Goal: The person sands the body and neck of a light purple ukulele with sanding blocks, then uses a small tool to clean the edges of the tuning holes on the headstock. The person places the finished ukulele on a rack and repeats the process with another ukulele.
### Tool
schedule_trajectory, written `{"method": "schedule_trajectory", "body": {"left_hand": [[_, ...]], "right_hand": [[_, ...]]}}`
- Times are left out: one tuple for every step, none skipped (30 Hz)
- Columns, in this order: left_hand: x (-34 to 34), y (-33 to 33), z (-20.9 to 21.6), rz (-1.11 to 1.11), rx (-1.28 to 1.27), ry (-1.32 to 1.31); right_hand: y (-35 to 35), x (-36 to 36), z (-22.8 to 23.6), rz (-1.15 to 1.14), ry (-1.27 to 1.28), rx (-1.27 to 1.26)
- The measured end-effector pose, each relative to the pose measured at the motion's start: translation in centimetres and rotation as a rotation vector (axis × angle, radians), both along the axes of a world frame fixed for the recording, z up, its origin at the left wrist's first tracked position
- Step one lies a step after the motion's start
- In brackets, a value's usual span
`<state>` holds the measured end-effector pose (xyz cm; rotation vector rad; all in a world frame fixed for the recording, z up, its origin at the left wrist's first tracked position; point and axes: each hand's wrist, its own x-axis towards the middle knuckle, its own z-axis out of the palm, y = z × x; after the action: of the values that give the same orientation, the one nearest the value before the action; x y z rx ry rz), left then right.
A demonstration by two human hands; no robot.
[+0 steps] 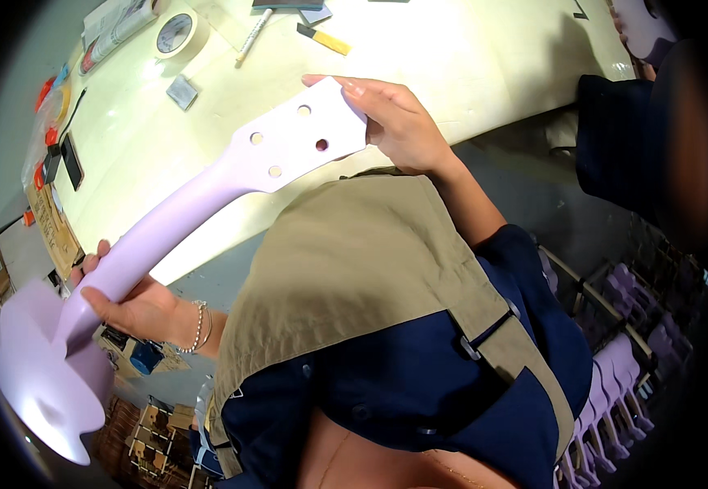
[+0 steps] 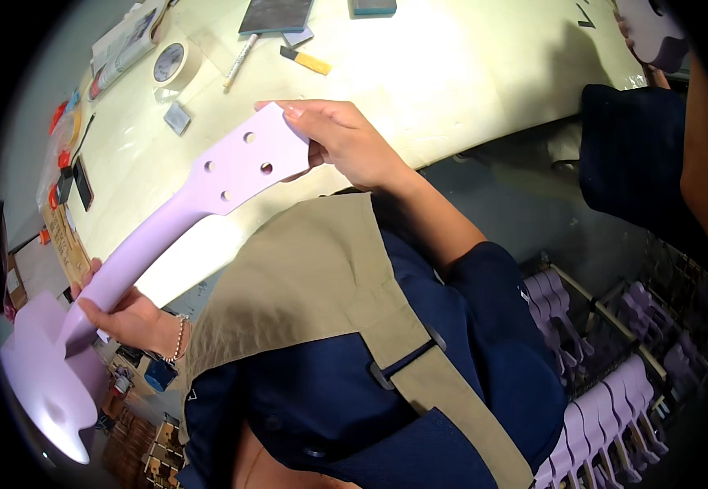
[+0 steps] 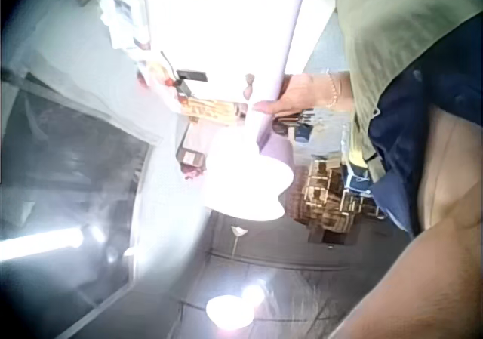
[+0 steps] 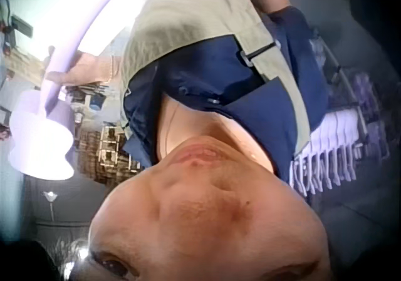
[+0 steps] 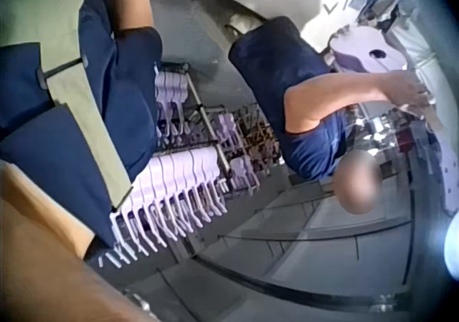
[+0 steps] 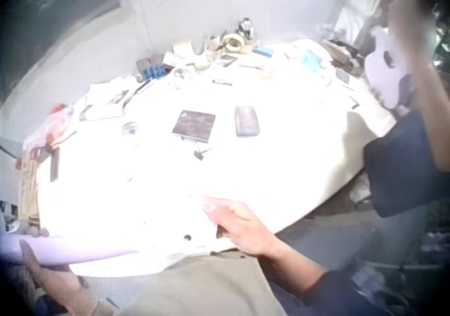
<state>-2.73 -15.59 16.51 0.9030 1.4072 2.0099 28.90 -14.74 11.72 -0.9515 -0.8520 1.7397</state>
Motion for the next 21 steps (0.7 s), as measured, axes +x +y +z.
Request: {"method": "schedule_trajectory", "body": {"left_hand": [[0.3, -0.3, 0.7, 0.035, 0.018, 0.043], [0.4, -0.6, 1.1, 0.053, 0.024, 0.072], [0.5, -0.5, 1.5, 0.059, 0.032, 0.097], [0.5, -0.5, 1.7, 0.067, 0.04, 0.123], [0.5, -0.6, 2.0, 0.076, 0.034, 0.118], [0.6, -0.6, 2.1, 0.082, 0.03, 0.112], [0.5, -0.6, 2.2, 0.089, 0.026, 0.106], [0.4, -0.6, 2.3, 0.086, 0.021, 0.109], [0.3, -0.6, 2.3, 0.084, 0.017, 0.111], [0.2, -0.5, 2.4, 0.083, 0.014, 0.113], [0.2, -0.5, 2.5, 0.085, 0.014, 0.121], [0.3, -0.4, 2.5, 0.089, 0.015, 0.129], [0.3, -0.3, 2.5, 0.093, 0.017, 0.136], [0.0, -0.3, 2.4, 0.084, 0.014, 0.137], [-0.3, -0.3, 2.2, 0.08, 0.014, 0.14], [-0.6, -0.3, 2.2, 0.075, 0.013, 0.142], [-0.7, -0.3, 2.2, 0.067, 0.019, 0.141], [-0.7, -0.2, 2.1, 0.06, 0.025, 0.137], [-0.8, -0.2, 2.2, 0.053, 0.032, 0.132], [-0.9, -0.1, 2.2, 0.014, 0.05, 0.079], [-1.1, -0.2, 2.4, -0.023, 0.066, 0.029]], "right_hand": [[0.2, -0.2, -0.1, 0.019, 0.024, 0.013], [0.3, -0.3, -0.4, 0.034, 0.046, 0.021], [0.4, -0.3, -0.6, 0.037, 0.065, 0.032], [0.4, -0.3, -0.8, 0.041, 0.085, 0.042], [0.4, -0.5, -0.8, 0.03, 0.092, 0.054], [0.4, -0.6, -0.9, 0.015, 0.099, 0.069], [0.4, -0.8, -0.9, 0.001, 0.106, 0.083], [0.3, -0.9, -0.9, 0.003, 0.121, 0.077], [0.3, -1.0, -0.8, 0.007, 0.135, 0.073], [0.2, -1.0, -0.8, 0.011, 0.15, 0.069], [0.1, -1.1, -0.7, 0.015, 0.15, 0.061], [0.1, -1.1, -0.5, 0.021, 0.149, 0.056], [0.1, -1.1, -0.4, 0.026, 0.148, 0.05], [0.0, -1.1, -0.2, 0.024, 0.15, 0.034], [-0.1, -1.1, 0.0, 0.028, 0.154, 0.02], [-0.1, -1.0, 0.1, 0.031, 0.158, 0.007], [-0.2, -1.0, 0.1, 0.037, 0.132, 0.042], [-0.3, -1.0, -0.1, 0.043, 0.105, 0.078], [-0.4, -0.9, 0.2, 0.049, 0.104, 0.098], [-0.4, -0.8, 0.6, 0.054, 0.103, 0.12], [-0.4, -0.6, 0.6, 0.072, 0.029, 0.168]]}}
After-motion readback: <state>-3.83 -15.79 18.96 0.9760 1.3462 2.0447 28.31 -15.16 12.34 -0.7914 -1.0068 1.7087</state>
